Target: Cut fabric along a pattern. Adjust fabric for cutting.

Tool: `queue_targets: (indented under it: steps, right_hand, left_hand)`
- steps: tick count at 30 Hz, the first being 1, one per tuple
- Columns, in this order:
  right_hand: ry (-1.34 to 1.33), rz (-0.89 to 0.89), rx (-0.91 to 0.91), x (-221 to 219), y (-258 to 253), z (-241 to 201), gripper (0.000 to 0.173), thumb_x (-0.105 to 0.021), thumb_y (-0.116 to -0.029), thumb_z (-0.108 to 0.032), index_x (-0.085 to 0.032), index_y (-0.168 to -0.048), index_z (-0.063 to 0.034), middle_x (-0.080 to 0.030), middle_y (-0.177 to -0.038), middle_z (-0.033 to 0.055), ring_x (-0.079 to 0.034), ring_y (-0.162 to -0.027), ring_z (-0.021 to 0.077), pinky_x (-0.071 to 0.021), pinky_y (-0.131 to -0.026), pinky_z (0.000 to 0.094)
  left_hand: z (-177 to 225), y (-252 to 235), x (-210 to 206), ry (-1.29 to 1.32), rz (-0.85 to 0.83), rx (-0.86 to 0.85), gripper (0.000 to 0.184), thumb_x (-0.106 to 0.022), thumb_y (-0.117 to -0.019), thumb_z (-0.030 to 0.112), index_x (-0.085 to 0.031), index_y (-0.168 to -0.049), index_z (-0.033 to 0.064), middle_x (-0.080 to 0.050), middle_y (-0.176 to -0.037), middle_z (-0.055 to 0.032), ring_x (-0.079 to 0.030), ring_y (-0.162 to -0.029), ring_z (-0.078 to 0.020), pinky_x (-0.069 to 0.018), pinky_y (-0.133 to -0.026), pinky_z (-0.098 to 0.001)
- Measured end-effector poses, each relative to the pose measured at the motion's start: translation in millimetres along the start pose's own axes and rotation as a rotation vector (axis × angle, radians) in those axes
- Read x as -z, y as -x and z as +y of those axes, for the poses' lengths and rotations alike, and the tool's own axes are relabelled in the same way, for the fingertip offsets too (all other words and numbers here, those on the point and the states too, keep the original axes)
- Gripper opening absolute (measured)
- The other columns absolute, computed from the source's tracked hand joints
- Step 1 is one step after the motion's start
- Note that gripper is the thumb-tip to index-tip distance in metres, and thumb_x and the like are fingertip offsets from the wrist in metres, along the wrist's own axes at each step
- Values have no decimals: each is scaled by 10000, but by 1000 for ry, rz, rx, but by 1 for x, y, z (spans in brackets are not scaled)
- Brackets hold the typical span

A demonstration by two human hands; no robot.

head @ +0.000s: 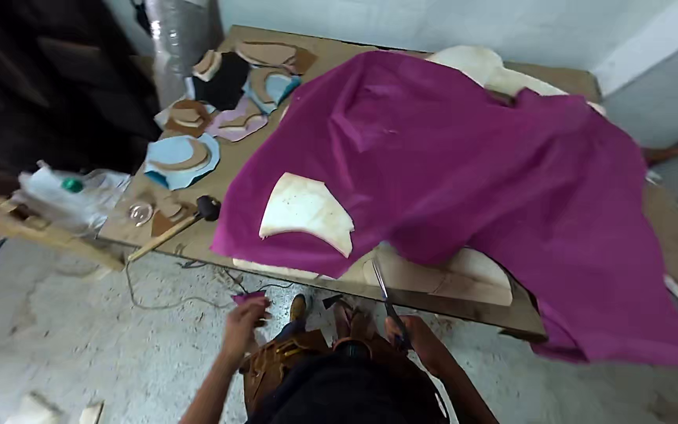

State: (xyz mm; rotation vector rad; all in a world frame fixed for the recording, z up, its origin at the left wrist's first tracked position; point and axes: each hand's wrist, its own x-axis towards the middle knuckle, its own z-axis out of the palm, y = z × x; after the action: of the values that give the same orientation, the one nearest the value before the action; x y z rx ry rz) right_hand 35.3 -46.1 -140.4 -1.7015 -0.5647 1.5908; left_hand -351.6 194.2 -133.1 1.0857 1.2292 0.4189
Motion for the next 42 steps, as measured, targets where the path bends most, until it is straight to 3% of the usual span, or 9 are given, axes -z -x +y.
queue_targets:
  steps: [4,8,14,20,31,33,36,39,42]
  right_hand:
    - [-112,251,-93,-38,-17,0,575,-611,-945,-634,-703,-933,-66,-671,-769,70,-622,-627,184,-527,-549,356]
    - [-57,402,-110,-58,-34,-24,503,-628,-971,-553,-728,-976,-60,-676,-777,75,-612,-634,180,-527,-584,360]
    - [-220,542,-53,-61,-70,-47,579,-650,-926,-630,-732,-903,-57,-651,-706,71,-571,-576,161,-477,-525,318]
    - [-329,453,-64,-56,-67,-58,597,-607,-945,-645,-729,-874,-64,-648,-684,84,-525,-517,134,-409,-463,276]
    - [-613,490,10,-64,-50,-67,577,-639,-924,-635,-668,-869,-61,-611,-708,79,-531,-540,135,-421,-457,268]
    - [-654,504,-4,-71,-45,-69,553,-661,-920,-612,-674,-854,-63,-611,-702,74,-524,-530,124,-421,-453,263]
    - [-691,486,-1,-73,-49,-68,550,-648,-931,-612,-671,-843,-69,-599,-678,65,-506,-514,112,-408,-450,253]
    - [-697,455,30,-65,-53,-69,574,-641,-926,-630,-673,-827,-65,-602,-676,70,-506,-512,108,-404,-448,245]
    - [-631,412,52,-55,-55,-71,617,-568,-935,-692,-668,-840,-91,-621,-726,74,-536,-550,120,-419,-464,244]
  left_hand:
    - [32,-45,-87,20,-474,38,355,-513,-1070,240,-653,-1290,1,-740,-1077,-165,-728,-882,-270,-617,-813,-441]
    - [43,-63,-132,69,-671,107,363,-466,-1083,215,-632,-1298,-25,-738,-1126,-196,-732,-1016,-321,-601,-938,-490]
    - [40,-85,-173,108,-653,142,371,-454,-1099,259,-659,-1290,16,-725,-1198,-162,-710,-1095,-297,-581,-990,-478]
    - [48,-80,-199,130,-623,175,387,-422,-1108,267,-638,-1341,46,-703,-1258,-142,-703,-1118,-276,-578,-997,-456]
    - [74,-101,-248,163,-887,207,593,-289,-1093,531,-506,-1498,156,-608,-1432,-76,-602,-1278,-236,-494,-1080,-452]
    - [76,-111,-271,232,-965,216,652,-200,-1097,538,-469,-1488,91,-650,-1341,-147,-637,-1213,-290,-518,-1047,-476]
    - [70,-129,-299,443,-946,239,772,-79,-1101,512,-592,-1225,-51,-696,-1119,-216,-675,-1063,-313,-543,-992,-472]
    - [73,-136,-312,619,-894,271,687,-80,-1125,383,-531,-1365,-76,-612,-1365,-241,-628,-1220,-321,-495,-1068,-449]
    - [70,-140,-308,644,-936,285,632,-70,-1131,301,-411,-1464,-114,-461,-1540,-264,-467,-1430,-371,-385,-1202,-473]
